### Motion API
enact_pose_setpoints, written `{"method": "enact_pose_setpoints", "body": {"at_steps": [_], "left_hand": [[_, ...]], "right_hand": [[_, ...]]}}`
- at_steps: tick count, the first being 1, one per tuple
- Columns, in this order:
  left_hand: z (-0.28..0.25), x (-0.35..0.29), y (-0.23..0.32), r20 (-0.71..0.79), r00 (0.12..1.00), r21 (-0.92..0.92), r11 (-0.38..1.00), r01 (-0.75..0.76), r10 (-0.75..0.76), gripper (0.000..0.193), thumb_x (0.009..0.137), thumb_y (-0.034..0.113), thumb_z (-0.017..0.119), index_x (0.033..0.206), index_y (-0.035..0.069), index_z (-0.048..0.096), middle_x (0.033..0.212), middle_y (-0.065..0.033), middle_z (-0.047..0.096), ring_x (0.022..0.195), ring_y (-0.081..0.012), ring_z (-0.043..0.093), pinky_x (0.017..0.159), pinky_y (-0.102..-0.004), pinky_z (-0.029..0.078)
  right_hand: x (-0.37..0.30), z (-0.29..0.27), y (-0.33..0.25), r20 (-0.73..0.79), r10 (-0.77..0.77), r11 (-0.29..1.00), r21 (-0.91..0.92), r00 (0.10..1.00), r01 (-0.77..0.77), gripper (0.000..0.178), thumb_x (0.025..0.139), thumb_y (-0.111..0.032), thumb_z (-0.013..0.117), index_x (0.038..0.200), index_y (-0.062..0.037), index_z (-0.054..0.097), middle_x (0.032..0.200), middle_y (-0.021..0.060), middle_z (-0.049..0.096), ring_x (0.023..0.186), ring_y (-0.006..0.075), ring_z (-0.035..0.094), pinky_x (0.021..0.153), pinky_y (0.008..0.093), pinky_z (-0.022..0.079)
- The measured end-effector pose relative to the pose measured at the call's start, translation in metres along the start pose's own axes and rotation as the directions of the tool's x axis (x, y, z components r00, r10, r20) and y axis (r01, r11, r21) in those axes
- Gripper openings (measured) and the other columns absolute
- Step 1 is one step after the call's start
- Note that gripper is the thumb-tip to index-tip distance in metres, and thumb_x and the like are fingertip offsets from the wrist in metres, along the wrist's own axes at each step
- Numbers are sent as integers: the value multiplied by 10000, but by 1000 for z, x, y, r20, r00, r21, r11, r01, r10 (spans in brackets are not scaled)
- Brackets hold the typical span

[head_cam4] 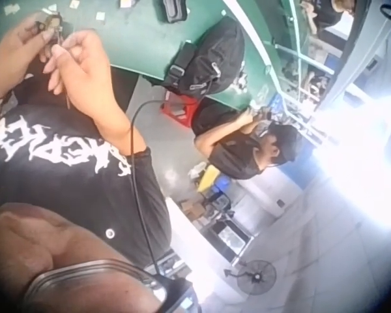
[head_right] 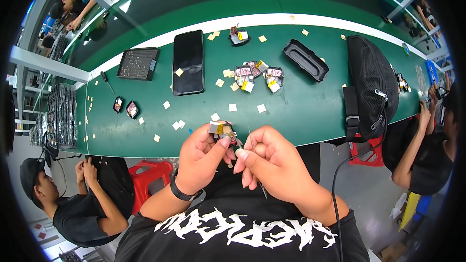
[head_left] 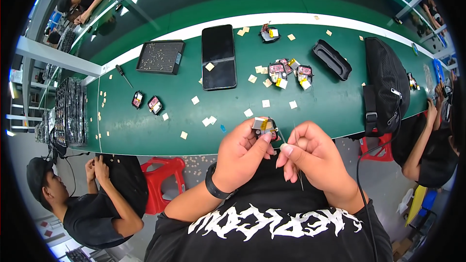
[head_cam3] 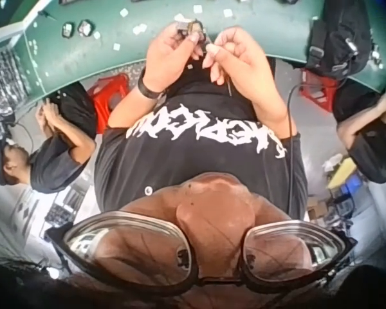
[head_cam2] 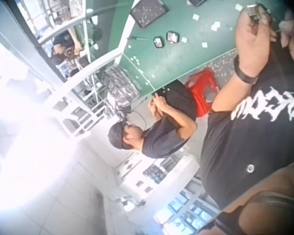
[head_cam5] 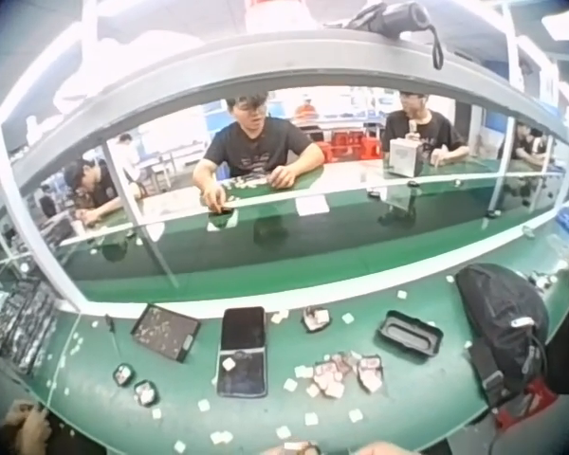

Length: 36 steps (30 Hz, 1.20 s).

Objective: Assembling small electronic components, specifically attaching stickers/labels to what appear to be smartwatch or small device modules at a factory workbench.

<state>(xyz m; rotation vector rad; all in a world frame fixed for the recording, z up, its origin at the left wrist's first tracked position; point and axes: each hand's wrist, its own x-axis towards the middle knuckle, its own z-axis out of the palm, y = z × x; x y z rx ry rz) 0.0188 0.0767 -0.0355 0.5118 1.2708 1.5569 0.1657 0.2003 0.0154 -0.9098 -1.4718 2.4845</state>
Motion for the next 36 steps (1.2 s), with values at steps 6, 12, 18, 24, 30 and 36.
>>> {"method": "enact_pose_setpoints", "body": {"at_steps": [6,12,18,24,30,36], "left_hand": [[4,-5,-1,-28,979,218,957,-190,201,254,974,46,617,1208,-50,590,978,-73,655,789,-97,628,689,-243,521],[-7,-4,7,91,985,407,897,-170,146,225,979,21,599,1190,-56,596,963,-46,646,766,-69,615,655,-214,517],[-8,-2,21,107,983,123,983,136,-150,278,988,59,599,1245,-43,571,990,-45,645,767,-77,622,629,-225,516],[-12,-5,12,169,976,122,985,121,-141,281,1003,69,566,1262,-25,513,964,-35,622,724,-75,584,636,-224,494],[-5,-11,17,297,951,365,930,-34,-82,266,1019,83,525,1257,-13,459,982,-56,597,736,-80,539,643,-242,463],[-7,-11,12,337,938,235,972,3,-84,254,1015,81,527,1243,-4,453,930,-65,618,747,-92,551,661,-271,464]], "right_hand": [[11,-2,8,35,104,981,159,994,-108,189,977,-42,610,940,-35,425,729,148,671,454,117,569,386,228,420],[10,0,16,-81,34,996,82,996,-28,208,963,-33,633,931,-54,428,705,114,658,444,84,540,373,211,375],[4,0,35,-116,-193,972,-155,974,174,204,964,-31,641,937,-46,440,726,60,629,523,48,532,449,201,396],[7,-12,24,-157,-427,886,-270,891,377,229,938,-24,677,1118,3,539,736,9,593,569,25,453,510,200,379],[23,2,2,133,-491,619,-642,861,452,165,849,-27,761,1009,-5,728,687,35,563,559,79,496,523,218,388],[18,-6,18,-1,-340,884,-340,940,320,89,882,1,724,962,16,687,757,3,631,604,10,473,519,199,353]]}}
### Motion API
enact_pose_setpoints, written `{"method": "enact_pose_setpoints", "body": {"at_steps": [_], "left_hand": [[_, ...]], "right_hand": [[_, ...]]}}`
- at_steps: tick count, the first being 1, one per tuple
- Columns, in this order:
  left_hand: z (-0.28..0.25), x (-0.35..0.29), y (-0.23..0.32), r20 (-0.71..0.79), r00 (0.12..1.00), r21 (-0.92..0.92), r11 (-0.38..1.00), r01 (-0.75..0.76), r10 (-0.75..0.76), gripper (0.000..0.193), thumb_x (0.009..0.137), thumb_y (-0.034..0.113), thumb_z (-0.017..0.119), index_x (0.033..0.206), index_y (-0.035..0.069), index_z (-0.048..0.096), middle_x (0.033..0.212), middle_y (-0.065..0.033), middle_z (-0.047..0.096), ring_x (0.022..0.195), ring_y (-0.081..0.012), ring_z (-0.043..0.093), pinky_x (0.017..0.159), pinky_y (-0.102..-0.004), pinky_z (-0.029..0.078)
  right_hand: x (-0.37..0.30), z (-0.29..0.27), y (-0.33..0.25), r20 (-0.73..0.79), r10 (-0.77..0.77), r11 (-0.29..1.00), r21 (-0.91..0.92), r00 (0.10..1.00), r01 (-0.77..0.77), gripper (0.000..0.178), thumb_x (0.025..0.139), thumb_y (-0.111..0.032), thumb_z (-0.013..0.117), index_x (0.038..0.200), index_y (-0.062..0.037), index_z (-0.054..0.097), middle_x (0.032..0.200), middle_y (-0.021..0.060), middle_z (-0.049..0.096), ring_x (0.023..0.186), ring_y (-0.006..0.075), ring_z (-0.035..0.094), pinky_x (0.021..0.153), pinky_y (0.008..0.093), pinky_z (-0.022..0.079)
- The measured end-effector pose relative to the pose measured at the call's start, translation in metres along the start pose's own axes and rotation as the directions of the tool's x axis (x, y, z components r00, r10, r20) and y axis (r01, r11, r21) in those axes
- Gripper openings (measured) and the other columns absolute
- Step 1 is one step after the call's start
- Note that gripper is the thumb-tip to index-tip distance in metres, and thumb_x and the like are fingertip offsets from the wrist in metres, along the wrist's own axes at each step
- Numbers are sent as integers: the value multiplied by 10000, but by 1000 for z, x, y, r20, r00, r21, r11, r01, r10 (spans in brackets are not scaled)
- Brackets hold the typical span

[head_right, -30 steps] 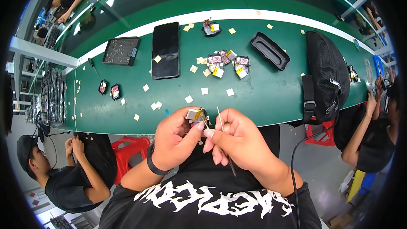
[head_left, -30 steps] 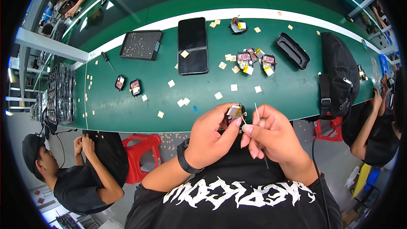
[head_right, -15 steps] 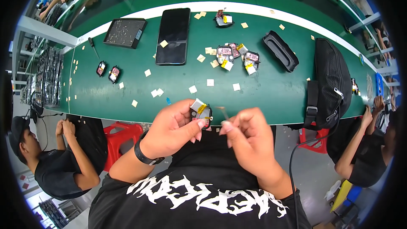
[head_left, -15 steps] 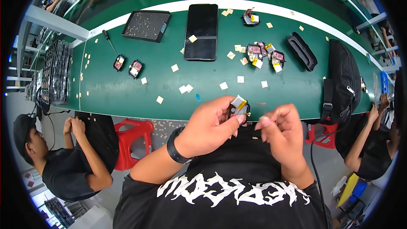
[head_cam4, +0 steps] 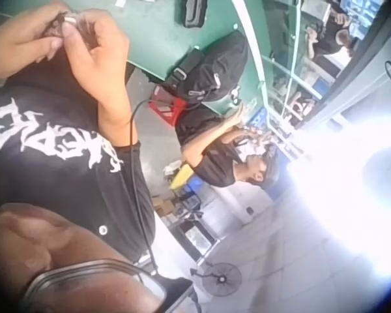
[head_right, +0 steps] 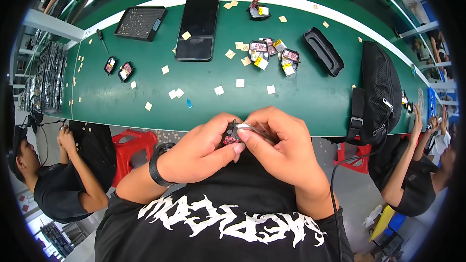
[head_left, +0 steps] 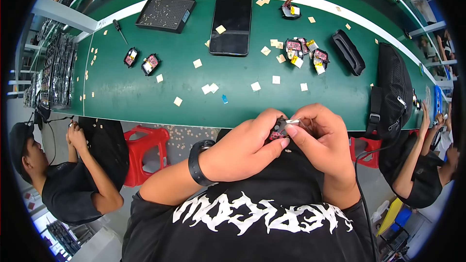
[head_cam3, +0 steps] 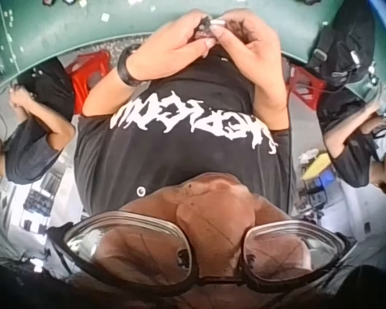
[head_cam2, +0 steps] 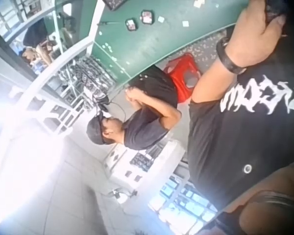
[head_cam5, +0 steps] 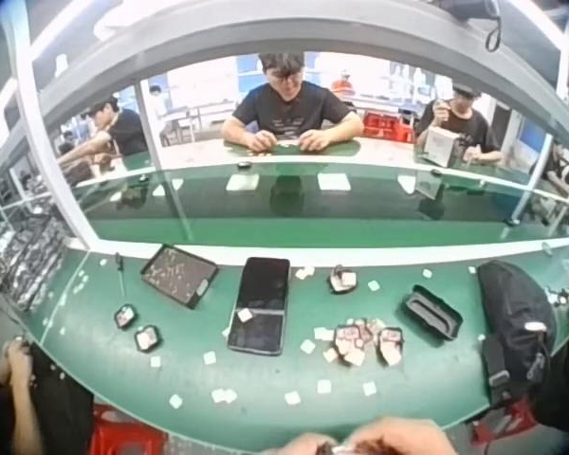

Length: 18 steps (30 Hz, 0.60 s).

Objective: Assembling small electronic components, specifically attaching stickers/labels to what appear to be smartwatch or small device modules at a factory workbench.

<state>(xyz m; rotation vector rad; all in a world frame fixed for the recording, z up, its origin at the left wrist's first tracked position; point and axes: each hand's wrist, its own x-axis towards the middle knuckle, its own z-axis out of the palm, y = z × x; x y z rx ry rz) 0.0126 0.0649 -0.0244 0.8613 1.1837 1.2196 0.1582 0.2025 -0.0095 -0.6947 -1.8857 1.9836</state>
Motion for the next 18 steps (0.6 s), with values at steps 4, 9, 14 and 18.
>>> {"method": "enact_pose_setpoints", "body": {"at_steps": [4,9,14,18], "left_hand": [[2,0,-2,-51,994,337,939,-71,93,234,973,55,537,1174,-25,447,893,-189,633,768,-346,639,685,-420,495],[1,-1,2,-45,997,416,908,-44,70,260,944,29,541,1190,-13,467,890,-185,633,800,-366,639,701,-421,495],[-1,-2,-1,-14,999,427,904,-20,29,252,944,38,542,1180,-8,469,868,-173,620,778,-345,631,688,-413,489],[-1,-2,-1,-8,997,395,916,-65,74,237,956,39,527,1181,-8,470,862,-158,611,762,-321,619,683,-403,481]], "right_hand": [[-1,-4,-8,47,14,996,-89,999,-10,96,883,12,718,957,25,658,774,-15,637,628,-15,459,517,189,332],[-9,-6,-5,70,-3,981,-193,998,17,128,853,71,685,965,30,642,749,-17,629,618,-17,477,515,180,337],[-16,-1,-2,9,25,995,-94,1000,-24,94,845,95,665,906,32,632,722,-14,632,607,-17,489,509,181,343],[-19,-8,1,19,64,991,-117,998,-62,79,843,81,704,896,42,662,757,21,660,597,8,504,515,192,356]]}}
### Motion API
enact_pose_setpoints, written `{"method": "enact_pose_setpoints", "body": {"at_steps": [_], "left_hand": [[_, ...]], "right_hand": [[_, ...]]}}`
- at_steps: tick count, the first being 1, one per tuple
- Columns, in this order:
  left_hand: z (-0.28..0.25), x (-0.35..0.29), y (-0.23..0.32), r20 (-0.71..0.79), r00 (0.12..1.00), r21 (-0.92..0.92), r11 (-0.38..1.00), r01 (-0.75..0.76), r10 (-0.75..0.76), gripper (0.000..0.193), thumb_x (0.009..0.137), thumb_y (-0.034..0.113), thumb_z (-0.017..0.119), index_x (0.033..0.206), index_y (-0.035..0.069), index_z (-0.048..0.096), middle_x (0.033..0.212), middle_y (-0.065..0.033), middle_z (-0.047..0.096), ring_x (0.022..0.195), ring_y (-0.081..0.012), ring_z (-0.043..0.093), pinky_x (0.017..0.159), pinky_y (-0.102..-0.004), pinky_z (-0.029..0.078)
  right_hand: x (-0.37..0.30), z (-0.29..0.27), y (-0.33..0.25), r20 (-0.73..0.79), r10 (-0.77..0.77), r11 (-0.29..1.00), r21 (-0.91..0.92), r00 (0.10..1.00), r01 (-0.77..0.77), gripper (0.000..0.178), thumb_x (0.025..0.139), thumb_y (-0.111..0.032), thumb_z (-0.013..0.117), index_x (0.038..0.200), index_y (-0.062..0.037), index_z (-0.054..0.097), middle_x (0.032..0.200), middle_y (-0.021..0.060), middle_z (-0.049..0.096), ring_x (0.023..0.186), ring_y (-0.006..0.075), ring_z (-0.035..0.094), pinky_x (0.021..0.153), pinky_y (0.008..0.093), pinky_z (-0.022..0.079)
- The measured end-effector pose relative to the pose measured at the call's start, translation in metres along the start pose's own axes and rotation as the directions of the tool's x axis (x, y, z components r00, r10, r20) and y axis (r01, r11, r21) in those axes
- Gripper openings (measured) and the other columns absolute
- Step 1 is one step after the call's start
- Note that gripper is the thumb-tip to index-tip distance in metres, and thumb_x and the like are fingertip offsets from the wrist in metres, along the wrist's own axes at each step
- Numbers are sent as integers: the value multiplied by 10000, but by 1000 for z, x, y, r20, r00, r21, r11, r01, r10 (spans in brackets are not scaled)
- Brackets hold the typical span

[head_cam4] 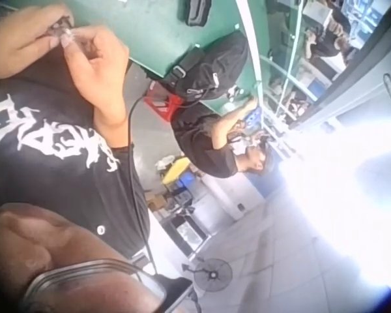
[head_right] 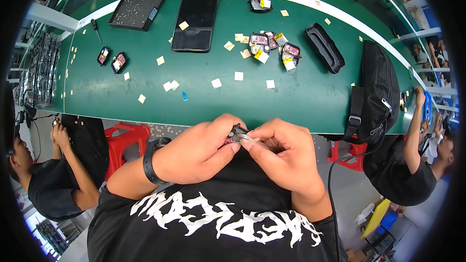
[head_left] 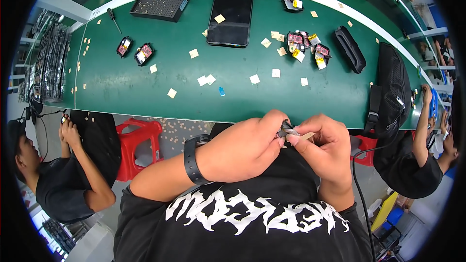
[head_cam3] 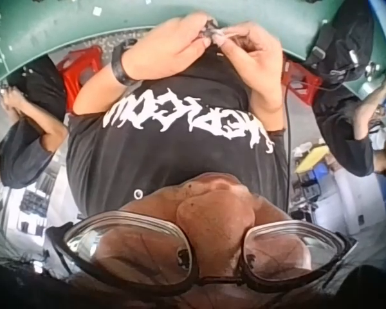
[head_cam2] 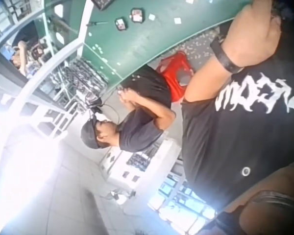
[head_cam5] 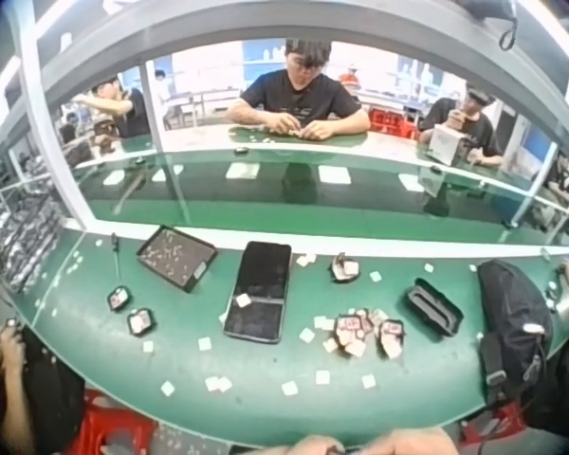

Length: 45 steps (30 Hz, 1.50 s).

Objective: Assembling small electronic components, specifically attaching stickers/labels to what appear to be smartwatch or small device modules at a factory workbench.

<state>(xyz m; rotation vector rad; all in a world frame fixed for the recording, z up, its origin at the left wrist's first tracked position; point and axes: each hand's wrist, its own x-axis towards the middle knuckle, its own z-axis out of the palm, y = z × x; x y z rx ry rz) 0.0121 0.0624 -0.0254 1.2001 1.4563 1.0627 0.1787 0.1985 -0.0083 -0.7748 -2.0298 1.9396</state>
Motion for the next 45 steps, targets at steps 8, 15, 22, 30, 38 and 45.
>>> {"method": "enact_pose_setpoints", "body": {"at_steps": [8,15,22,30,38,45], "left_hand": [[-3,1,-3,33,999,-74,997,-25,28,251,983,63,515,1214,-14,456,884,-152,592,770,-294,593,706,-390,470],[0,0,-5,86,996,-61,998,-3,8,233,1004,88,505,1206,-20,467,895,-149,593,788,-288,592,712,-386,471],[1,2,-9,111,994,-259,966,25,4,222,1025,94,477,1218,-17,474,886,-89,573,733,-152,550,676,-320,465],[-1,-1,-1,154,985,-372,920,127,-74,249,1034,118,456,1247,-5,493,910,-62,583,741,-114,559,677,-289,474],[8,5,-4,-16,999,-207,977,-43,40,175,964,50,471,1118,18,549,763,-78,572,661,-195,553,620,-350,443],[15,8,-5,-58,998,-86,996,-30,25,145,907,32,501,1040,12,557,771,-144,593,680,-319,590,619,-404,447]], "right_hand": [[2,3,10,-29,-182,975,-134,983,177,107,827,42,765,925,37,723,798,80,674,622,46,542,522,217,383],[4,7,18,-98,57,933,360,994,-18,82,851,56,751,916,47,700,956,69,606,699,54,577,564,195,420],[-6,9,12,-43,-425,787,-511,904,345,178,808,61,783,962,31,700,947,68,622,723,62,587,561,226,463],[-16,8,-4,-162,-153,988,-64,975,144,127,846,64,745,939,37,663,910,55,641,703,31,565,534,202,424],[-17,2,-10,-56,198,930,326,979,-169,97,944,38,652,1033,34,613,934,35,668,752,21,571,625,163,431],[-22,8,1,-144,88,988,142,986,-67,109,915,25,702,1011,40,652,916,25,652,766,29,571,633,179,439]]}}
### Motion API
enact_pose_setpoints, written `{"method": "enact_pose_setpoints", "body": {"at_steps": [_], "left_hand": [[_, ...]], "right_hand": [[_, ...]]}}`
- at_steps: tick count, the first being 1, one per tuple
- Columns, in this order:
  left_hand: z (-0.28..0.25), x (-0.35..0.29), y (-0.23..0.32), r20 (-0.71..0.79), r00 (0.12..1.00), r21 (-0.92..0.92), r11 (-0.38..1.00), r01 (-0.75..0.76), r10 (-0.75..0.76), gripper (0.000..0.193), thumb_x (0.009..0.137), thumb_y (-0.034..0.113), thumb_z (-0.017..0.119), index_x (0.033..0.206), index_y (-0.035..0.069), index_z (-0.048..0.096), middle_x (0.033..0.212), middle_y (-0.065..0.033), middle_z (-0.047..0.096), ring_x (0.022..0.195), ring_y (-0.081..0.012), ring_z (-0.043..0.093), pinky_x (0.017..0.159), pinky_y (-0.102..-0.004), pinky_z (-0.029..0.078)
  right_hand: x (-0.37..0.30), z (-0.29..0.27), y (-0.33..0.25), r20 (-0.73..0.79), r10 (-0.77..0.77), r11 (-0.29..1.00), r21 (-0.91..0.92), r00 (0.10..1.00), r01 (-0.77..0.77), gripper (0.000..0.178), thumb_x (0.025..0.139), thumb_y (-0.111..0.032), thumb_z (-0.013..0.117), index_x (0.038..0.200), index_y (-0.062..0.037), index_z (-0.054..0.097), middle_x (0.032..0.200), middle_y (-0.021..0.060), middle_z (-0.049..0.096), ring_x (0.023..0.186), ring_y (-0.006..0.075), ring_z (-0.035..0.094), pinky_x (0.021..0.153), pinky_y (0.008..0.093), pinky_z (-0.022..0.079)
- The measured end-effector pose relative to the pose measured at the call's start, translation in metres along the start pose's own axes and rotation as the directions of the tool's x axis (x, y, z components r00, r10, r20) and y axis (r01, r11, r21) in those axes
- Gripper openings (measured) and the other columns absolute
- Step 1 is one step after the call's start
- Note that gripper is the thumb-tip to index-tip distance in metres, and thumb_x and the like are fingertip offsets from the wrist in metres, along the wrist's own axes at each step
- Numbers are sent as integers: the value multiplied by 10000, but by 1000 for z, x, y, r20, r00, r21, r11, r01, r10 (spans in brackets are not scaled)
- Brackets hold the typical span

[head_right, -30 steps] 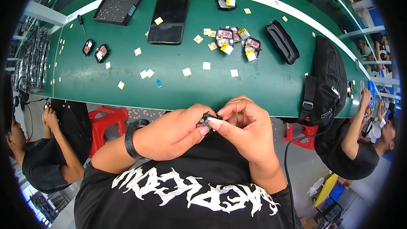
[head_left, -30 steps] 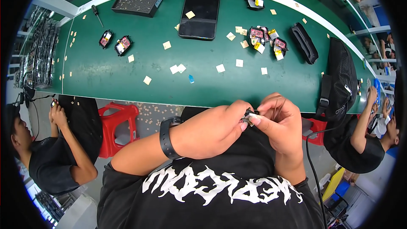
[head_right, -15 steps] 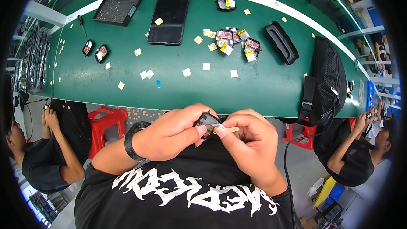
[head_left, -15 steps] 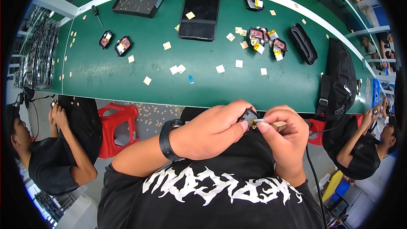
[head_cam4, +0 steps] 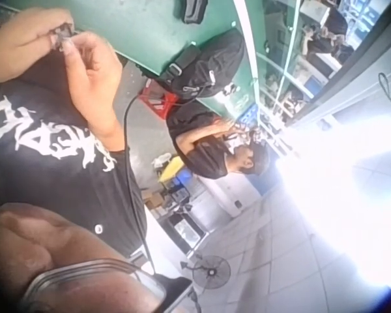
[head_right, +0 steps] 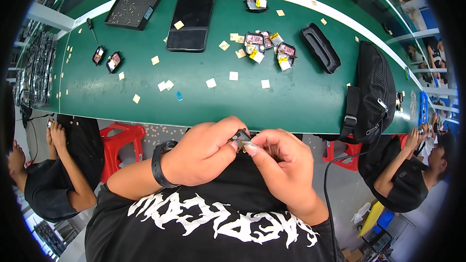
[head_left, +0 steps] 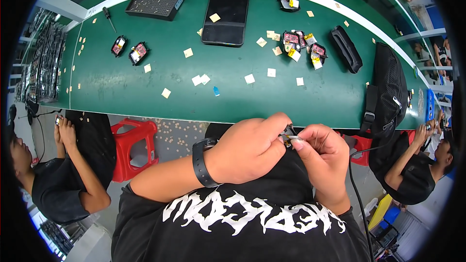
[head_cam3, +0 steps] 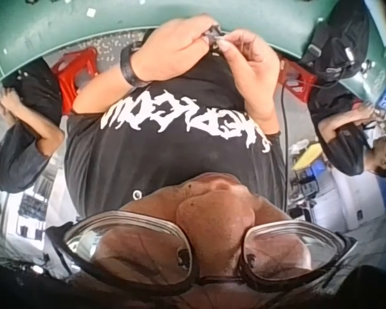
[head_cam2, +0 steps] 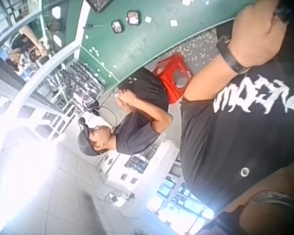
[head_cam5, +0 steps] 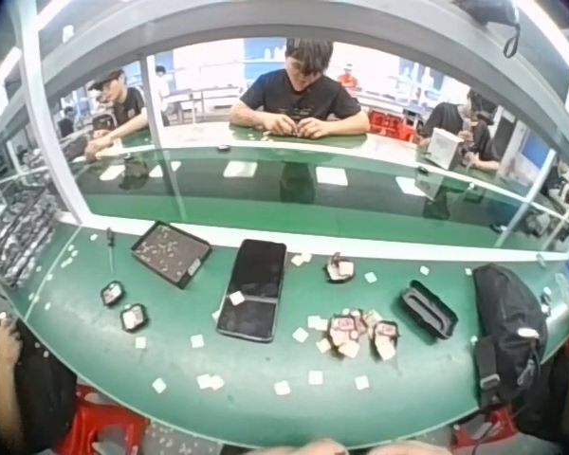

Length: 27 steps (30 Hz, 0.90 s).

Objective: Assembling small electronic components, specifically attaching stickers/labels to what appear to be smartwatch or small device modules at a factory workbench.

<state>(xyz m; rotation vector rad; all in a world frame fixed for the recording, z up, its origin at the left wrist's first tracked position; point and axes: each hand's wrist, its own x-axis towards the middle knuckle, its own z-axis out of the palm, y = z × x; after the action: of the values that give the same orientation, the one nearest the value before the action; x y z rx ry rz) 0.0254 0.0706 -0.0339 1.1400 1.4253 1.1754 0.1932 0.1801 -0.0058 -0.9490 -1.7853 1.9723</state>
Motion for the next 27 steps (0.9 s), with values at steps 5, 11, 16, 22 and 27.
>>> {"method": "enact_pose_setpoints", "body": {"at_steps": [5,11,16,22,27], "left_hand": [[1,0,-2,-6,997,81,993,-83,83,209,902,17,501,1109,-5,514,809,-163,594,708,-330,599,634,-417,459],[-3,-1,-3,83,991,57,993,-106,101,263,937,33,500,1191,-21,454,855,-165,591,741,-326,604,668,-411,468],[-5,-3,0,149,981,62,989,-134,124,261,952,43,501,1200,-19,445,890,-171,582,752,-326,599,687,-405,472],[-10,-4,-4,192,981,-236,971,45,1,278,968,58,477,1237,-13,463,920,-88,566,766,-194,564,689,-335,464],[-9,-12,7,190,968,-590,769,245,-163,315,965,54,442,1270,-8,487,937,-19,533,774,-85,491,677,-260,434]], "right_hand": [[5,0,16,-42,-266,943,-220,963,251,101,867,34,749,960,34,711,904,20,623,742,41,554,603,196,433],[4,6,23,-98,-201,977,-95,975,192,109,833,49,775,926,24,724,933,17,587,724,51,544,604,202,435],[15,3,18,-40,-26,955,294,999,37,212,817,72,779,927,1,612,926,26,576,733,47,577,632,189,466],[27,-2,9,121,232,915,308,965,-259,264,821,48,785,985,-3,583,923,21,591,738,62,607,660,204,518],[18,-17,-1,143,-280,948,-113,949,296,254,824,49,711,1072,-3,694,861,24,597,684,60,508,564,232,391]]}}
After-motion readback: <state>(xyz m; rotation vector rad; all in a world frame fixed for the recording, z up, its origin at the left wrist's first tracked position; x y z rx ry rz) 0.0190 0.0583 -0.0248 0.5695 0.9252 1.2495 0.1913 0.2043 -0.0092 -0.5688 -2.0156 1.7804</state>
